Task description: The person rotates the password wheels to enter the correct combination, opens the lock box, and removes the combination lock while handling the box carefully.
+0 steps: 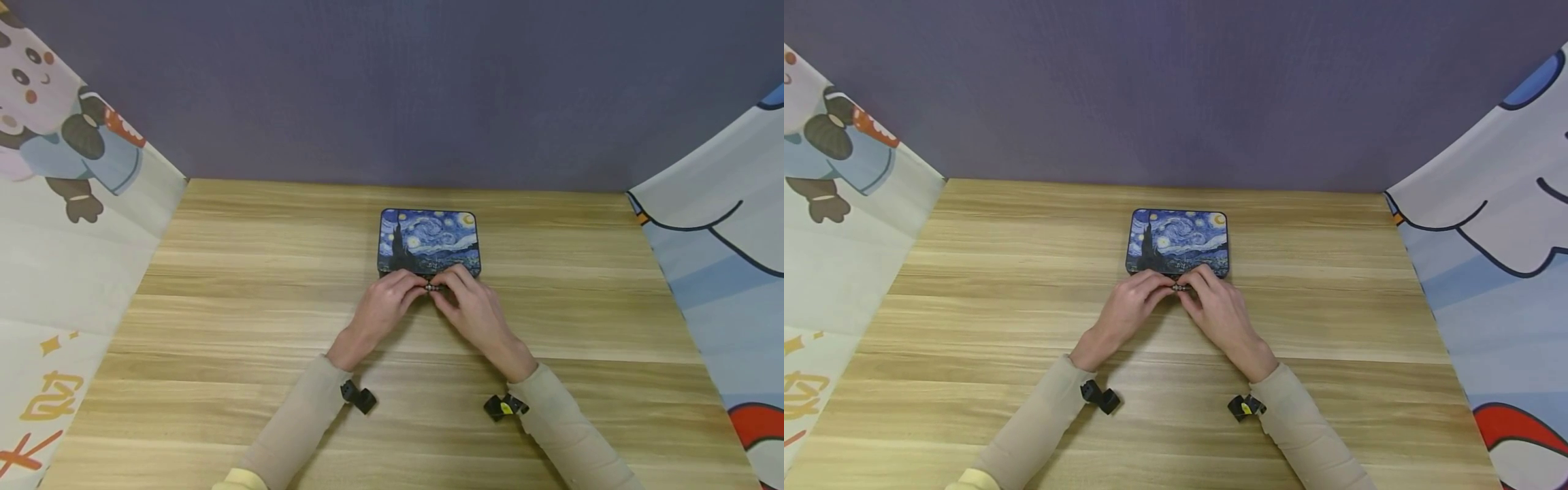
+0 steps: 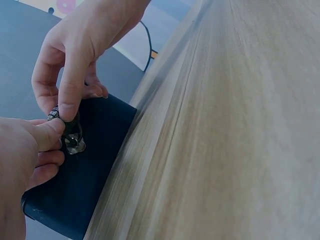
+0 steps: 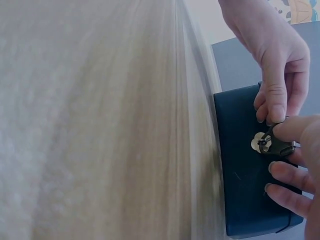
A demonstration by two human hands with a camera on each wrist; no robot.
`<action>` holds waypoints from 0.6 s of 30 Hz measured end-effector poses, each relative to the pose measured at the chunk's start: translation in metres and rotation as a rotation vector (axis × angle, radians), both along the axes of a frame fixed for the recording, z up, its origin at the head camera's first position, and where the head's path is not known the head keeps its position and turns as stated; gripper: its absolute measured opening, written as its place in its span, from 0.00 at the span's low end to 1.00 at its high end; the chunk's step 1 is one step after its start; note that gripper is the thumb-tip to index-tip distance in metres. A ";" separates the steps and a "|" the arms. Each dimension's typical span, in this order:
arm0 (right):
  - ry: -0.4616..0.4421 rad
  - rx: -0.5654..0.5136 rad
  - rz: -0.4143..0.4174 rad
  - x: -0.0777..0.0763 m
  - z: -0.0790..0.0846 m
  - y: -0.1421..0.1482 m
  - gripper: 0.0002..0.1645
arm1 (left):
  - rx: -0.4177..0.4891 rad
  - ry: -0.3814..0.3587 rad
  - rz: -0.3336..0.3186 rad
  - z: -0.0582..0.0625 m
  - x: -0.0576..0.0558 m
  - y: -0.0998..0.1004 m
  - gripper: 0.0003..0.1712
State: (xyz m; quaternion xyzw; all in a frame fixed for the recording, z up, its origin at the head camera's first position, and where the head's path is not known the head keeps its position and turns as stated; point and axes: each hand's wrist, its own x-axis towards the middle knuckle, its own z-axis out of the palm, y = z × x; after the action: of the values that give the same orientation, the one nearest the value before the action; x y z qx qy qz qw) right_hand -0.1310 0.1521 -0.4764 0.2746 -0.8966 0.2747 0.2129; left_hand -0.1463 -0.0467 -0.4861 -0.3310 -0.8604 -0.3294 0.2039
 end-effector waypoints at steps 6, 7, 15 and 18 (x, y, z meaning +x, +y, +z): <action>0.005 0.000 0.003 0.000 0.001 0.000 0.15 | 0.008 0.007 -0.002 -0.001 -0.001 0.000 0.06; 0.006 0.000 0.003 0.000 0.001 0.000 0.15 | 0.009 0.008 -0.003 -0.001 -0.001 0.000 0.05; 0.004 0.012 -0.001 0.001 0.002 0.000 0.14 | 0.004 0.005 -0.002 0.000 0.000 0.000 0.06; 0.005 0.012 -0.002 0.001 0.002 0.000 0.14 | 0.005 0.004 -0.003 0.000 0.000 0.000 0.06</action>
State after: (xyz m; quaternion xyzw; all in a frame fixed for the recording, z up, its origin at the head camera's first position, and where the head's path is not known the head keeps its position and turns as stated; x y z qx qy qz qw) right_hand -0.1302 0.1521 -0.4744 0.2758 -0.8980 0.2684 0.2134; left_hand -0.1461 -0.0463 -0.4859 -0.3325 -0.8586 -0.3313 0.2062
